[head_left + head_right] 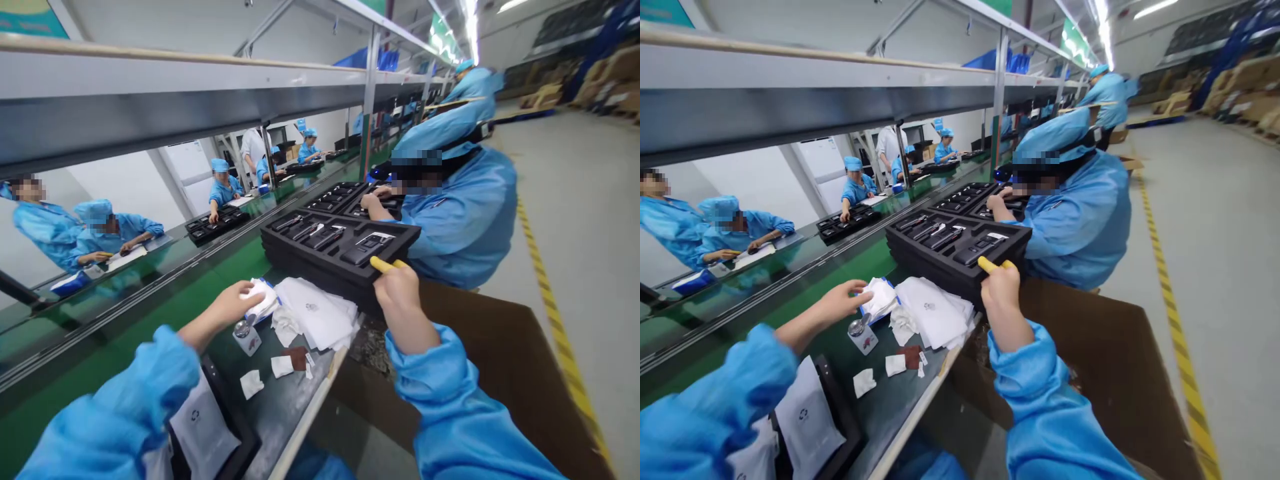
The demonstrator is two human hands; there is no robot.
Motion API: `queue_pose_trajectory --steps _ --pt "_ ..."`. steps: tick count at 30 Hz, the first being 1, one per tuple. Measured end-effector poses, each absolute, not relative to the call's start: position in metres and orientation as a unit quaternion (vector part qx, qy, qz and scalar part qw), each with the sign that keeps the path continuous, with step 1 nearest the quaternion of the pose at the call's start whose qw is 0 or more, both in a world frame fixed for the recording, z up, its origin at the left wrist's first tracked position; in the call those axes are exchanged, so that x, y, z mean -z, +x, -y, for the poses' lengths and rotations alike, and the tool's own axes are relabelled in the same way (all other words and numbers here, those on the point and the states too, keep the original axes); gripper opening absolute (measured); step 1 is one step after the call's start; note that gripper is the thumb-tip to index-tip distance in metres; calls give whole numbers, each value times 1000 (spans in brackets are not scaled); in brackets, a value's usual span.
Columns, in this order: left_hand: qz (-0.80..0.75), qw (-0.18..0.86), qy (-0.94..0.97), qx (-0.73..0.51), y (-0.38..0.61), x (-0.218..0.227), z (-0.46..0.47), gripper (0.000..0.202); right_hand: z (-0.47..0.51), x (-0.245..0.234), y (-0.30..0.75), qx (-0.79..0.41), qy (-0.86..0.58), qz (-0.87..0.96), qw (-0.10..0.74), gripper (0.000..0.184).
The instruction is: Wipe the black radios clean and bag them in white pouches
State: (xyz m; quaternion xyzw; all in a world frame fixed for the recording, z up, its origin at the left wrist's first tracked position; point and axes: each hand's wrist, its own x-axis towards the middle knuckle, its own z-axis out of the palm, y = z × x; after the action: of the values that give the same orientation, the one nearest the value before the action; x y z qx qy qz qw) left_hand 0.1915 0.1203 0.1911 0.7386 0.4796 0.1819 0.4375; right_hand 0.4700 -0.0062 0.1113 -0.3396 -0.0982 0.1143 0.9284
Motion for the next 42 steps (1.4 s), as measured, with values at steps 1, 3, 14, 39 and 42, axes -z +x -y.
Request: queue_pose_trajectory --steps 1,3,14,39,42 --pt "-483 451 728 -179 215 -189 -127 36 7 -113 465 -115 -342 90 928 28" --pt "-489 491 700 -172 258 -184 -139 33 8 -116 455 -123 -342 80 928 27" --pt "-426 714 501 -239 369 -152 -139 35 18 -116 413 -167 -380 96 905 34" --pt "-418 706 272 -504 30 -141 -17 6 33 -118 276 -518 -398 344 675 56" --pt "-472 667 189 -544 -15 -114 21 7 16 -102 240 -594 -396 345 610 58"
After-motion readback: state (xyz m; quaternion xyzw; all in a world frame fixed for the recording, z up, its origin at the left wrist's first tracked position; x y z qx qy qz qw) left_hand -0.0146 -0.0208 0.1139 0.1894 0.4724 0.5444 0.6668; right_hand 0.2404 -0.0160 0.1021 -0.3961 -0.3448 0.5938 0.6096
